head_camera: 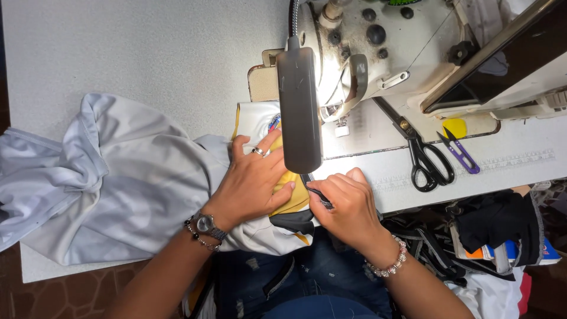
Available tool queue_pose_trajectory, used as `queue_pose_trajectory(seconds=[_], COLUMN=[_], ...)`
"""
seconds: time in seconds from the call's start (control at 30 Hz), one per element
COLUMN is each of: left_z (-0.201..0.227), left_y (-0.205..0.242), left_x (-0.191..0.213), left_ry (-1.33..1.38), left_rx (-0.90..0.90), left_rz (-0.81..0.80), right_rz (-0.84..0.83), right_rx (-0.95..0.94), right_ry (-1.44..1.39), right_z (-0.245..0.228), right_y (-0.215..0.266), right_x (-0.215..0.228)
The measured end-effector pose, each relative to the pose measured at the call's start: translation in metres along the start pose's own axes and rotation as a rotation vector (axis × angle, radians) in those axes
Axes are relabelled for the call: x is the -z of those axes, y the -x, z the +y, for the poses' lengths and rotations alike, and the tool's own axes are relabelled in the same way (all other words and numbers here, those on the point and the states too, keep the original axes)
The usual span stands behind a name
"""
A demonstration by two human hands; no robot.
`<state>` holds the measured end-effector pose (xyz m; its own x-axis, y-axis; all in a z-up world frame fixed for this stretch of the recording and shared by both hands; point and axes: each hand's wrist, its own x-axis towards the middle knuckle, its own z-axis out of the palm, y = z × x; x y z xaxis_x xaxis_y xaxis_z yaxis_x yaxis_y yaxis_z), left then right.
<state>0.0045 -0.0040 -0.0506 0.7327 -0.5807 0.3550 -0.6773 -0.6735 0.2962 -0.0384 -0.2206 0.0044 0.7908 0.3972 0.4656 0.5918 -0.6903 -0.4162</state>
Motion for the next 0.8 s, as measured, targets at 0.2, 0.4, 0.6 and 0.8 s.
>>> queue_pose_trajectory(seconds=[0.2,0.4,0.6,0.8], left_z=[0.0,-0.005,-0.02,-0.032], left_y=[0.002,-0.004,-0.008,-0.015], left_x=[0.0,0.024,0.039,0.037], left_ry=[-0.004,-0.04,-0.001,-0.019], left_rx=[-0.001,-0.048,-0.138,-0.151], left_rz=[-0.038,-0.047,-0.087,-0.081], right_rz=[0.021,-0.015,-0.054,-0.022], right_rx=[0.03,0.07,0.093,0.092], right_ry=[0.0,0.032,0.114,0.143], right_z=[0.002,0.0,-0.011,-0.002], right_y=[0.001,0.003,0.004,-0.006], right_x=[0.001,-0.001,-0.006,-0.014])
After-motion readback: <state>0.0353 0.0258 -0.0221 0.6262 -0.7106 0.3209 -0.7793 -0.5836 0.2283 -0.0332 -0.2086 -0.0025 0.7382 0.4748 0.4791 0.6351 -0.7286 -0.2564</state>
